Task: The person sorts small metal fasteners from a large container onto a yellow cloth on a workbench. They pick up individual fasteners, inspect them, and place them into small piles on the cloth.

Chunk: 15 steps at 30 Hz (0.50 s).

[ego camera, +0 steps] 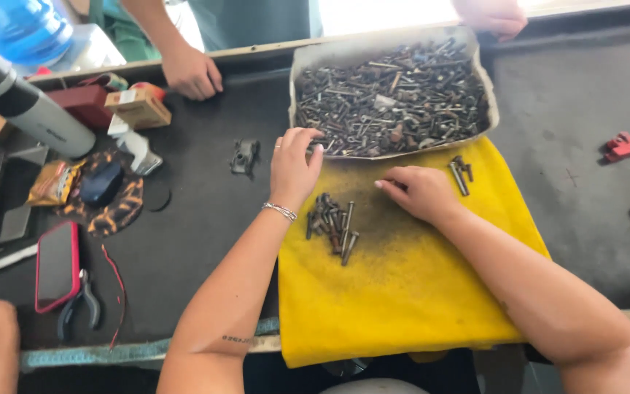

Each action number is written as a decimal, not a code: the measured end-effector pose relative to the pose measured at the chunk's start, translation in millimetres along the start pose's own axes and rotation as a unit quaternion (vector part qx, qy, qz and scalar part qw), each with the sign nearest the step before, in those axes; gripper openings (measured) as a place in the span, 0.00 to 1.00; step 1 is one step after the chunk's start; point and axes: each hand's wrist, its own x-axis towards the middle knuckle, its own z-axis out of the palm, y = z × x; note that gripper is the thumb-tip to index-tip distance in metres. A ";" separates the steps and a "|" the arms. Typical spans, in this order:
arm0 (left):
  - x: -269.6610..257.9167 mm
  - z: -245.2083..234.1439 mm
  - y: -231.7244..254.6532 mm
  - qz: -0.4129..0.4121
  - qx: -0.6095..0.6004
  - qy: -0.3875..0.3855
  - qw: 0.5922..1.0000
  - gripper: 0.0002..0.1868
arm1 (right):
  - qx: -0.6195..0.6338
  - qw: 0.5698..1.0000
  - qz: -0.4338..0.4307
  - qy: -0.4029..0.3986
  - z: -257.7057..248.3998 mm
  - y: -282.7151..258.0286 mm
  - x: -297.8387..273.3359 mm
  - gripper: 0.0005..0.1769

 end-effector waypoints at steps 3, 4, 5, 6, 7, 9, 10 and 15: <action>20.7 15.0 -6.2 0.057 0.069 -0.027 0.996 0.08 | 0.012 1.000 -0.010 0.017 -3.2 3.1 1.4 0.14; 30.7 19.4 -2.2 0.059 0.066 -0.027 0.996 0.08 | 0.009 1.000 -0.007 0.017 -2.2 6.9 0.9 0.14; 40.5 22.2 0.3 0.061 0.153 -0.052 0.985 0.06 | 0.011 1.000 -0.007 0.024 -0.2 9.6 2.0 0.13; 50.1 24.8 2.6 0.062 0.238 -0.077 0.966 0.04 | 0.013 0.999 -0.006 0.031 1.9 12.0 3.1 0.13; 60.5 37.5 -7.3 0.062 0.237 -0.076 0.966 0.04 | 0.012 0.999 -0.006 0.031 2.0 12.4 3.1 0.13; 82.7 63.3 -26.7 0.063 0.301 -0.089 0.948 0.02 | 0.018 0.999 -0.014 0.038 2.4 13.8 3.6 0.12; 86.8 70.8 -35.9 0.064 0.300 -0.088 0.948 0.02 | 0.018 0.999 -0.014 0.039 1.7 13.6 4.0 0.12; 102.4 80.7 -46.4 0.072 0.314 -0.150 0.935 0.13 | 0.030 0.998 -0.015 0.049 -0.2 12.9 3.7 0.12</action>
